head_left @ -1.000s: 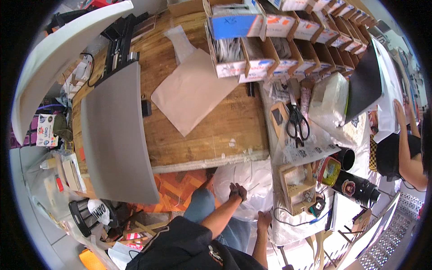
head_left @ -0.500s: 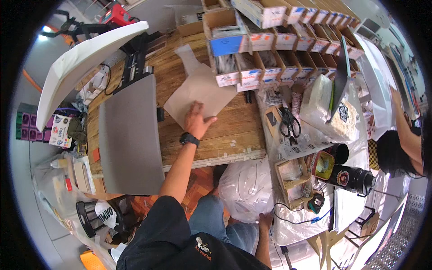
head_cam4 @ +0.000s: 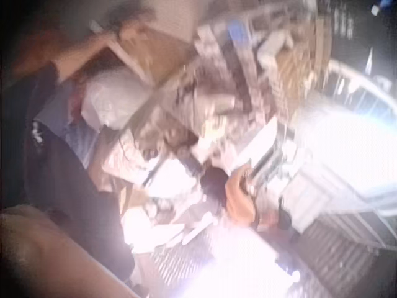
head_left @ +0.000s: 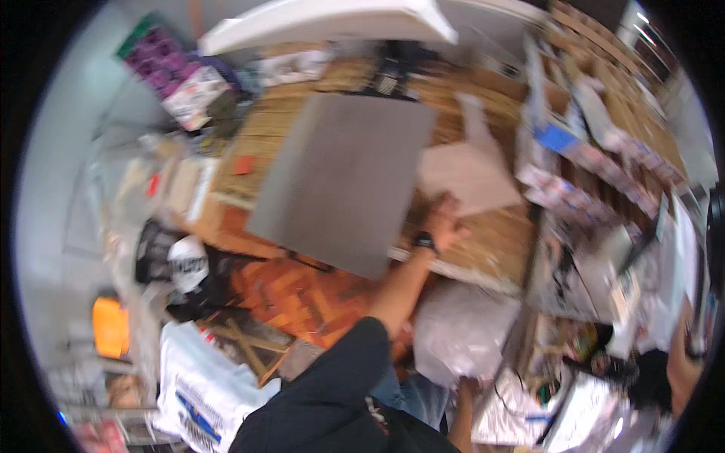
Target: The person organizes various heat transfer sheets and printed apparel on a cluttered table. They sort through stacks of transparent design sheets, move a white t-shirt, and place items into a plastic bag.
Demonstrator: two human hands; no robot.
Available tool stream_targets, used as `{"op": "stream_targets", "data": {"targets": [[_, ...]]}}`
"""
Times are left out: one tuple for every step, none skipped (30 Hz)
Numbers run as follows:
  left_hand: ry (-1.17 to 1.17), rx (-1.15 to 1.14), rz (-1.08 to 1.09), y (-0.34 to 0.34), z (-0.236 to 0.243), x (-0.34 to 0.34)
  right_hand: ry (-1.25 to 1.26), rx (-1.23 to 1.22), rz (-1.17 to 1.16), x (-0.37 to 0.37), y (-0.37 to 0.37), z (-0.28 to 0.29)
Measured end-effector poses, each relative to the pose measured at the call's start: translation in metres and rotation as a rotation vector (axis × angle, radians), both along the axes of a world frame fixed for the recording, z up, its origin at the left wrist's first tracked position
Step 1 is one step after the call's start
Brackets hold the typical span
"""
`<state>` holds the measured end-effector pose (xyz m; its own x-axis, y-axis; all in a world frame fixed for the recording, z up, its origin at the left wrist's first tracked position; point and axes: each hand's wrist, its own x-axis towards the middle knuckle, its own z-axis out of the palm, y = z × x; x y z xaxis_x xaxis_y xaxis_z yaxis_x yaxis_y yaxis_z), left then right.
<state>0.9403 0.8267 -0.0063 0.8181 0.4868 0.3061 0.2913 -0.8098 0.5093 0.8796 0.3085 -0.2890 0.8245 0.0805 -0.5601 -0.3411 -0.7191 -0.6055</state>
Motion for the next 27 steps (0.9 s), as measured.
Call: {"op": "stream_targets", "data": {"targets": [[0.064, -0.229, 0.085, 0.006, -0.027, -0.038, 0.002, -0.027, 0.092, -0.025, 0.008, 0.017], [0.117, 0.079, 0.227, 0.010, -0.051, -0.080, 0.009, -0.030, 0.191, -0.052, 0.028, 0.040], [0.244, 0.237, 0.246, 0.009, -0.071, -0.115, 0.015, -0.047, 0.260, -0.081, 0.034, 0.074], [0.244, 0.223, 0.154, -0.006, -0.042, -0.068, -0.342, -0.298, 0.415, -0.049, 0.011, 0.071], [0.312, 0.304, 0.111, -0.012, -0.036, -0.066, -0.194, -0.212, 0.330, -0.054, 0.021, 0.088], [0.411, 0.388, 0.072, -0.011, -0.035, -0.081, -0.021, -0.118, 0.256, -0.076, 0.044, 0.123], [0.516, 0.471, 0.040, -0.010, -0.034, -0.101, 0.158, -0.024, 0.190, -0.095, 0.063, 0.149], [0.462, 0.453, 0.015, -0.016, -0.017, -0.095, 0.110, -0.048, 0.216, -0.090, 0.060, 0.153], [0.292, 0.444, 0.010, -0.030, 0.001, -0.089, 0.056, -0.076, 0.232, -0.084, 0.049, 0.143], [0.122, 0.428, 0.001, -0.047, 0.019, -0.084, 0.003, -0.109, 0.245, -0.076, 0.037, 0.135], [-0.042, 0.412, -0.008, -0.064, 0.035, -0.086, 0.085, -0.147, 0.159, -0.070, 0.030, 0.130], [-0.133, 0.303, 0.044, -0.089, 0.050, -0.094, 0.168, -0.182, 0.072, -0.064, 0.024, 0.128], [-0.217, 0.195, 0.093, -0.118, 0.063, -0.111, 0.256, -0.208, -0.013, -0.059, 0.022, 0.130], [-0.229, 0.031, 0.140, -0.146, 0.076, -0.139, 0.058, -0.245, 0.100, -0.060, 0.024, 0.141], [-0.326, -0.030, 0.211, -0.166, 0.087, -0.176, -0.135, -0.263, 0.224, -0.070, 0.035, 0.155], [-0.400, -0.076, 0.291, -0.188, 0.103, -0.209, -0.331, -0.294, 0.337, -0.081, 0.037, 0.171], [-0.363, -0.185, 0.328, -0.204, 0.109, -0.253, -0.241, -0.171, 0.342, -0.091, 0.061, 0.205], [-0.306, -0.300, 0.368, -0.216, 0.118, -0.288, -0.158, -0.057, 0.346, -0.088, 0.094, 0.255], [-0.256, -0.416, 0.403, -0.225, 0.130, -0.315, -0.080, 0.056, 0.343, -0.088, 0.115, 0.288], [-0.261, -0.492, 0.454, -0.229, 0.132, -0.328, 0.003, 0.380, 0.271, -0.086, 0.123, 0.295], [-0.268, -0.570, 0.508, -0.229, 0.133, -0.339, 0.091, 0.702, 0.206, -0.082, 0.131, 0.296], [-0.272, -0.638, 0.584, -0.225, 0.134, -0.353, 0.291, 0.681, 0.044, -0.076, 0.142, 0.293], [-0.234, -0.596, 0.628, -0.218, 0.130, -0.377, 0.447, 0.814, -0.071, -0.103, 0.179, 0.339], [-0.203, -0.535, 0.670, -0.205, 0.131, -0.393, 0.447, 0.831, -0.050, -0.111, 0.191, 0.351], [-0.176, -0.488, 0.724, -0.192, 0.125, -0.407, 0.479, 0.926, 0.009, -0.117, 0.205, 0.374], [-0.178, -0.419, 0.727, -0.177, 0.131, -0.414, 0.528, 1.035, 0.053, -0.122, 0.217, 0.400], [-0.173, -0.363, 0.735, -0.159, 0.136, -0.422, 0.458, 0.925, 0.303, -0.130, 0.231, 0.430]]}}
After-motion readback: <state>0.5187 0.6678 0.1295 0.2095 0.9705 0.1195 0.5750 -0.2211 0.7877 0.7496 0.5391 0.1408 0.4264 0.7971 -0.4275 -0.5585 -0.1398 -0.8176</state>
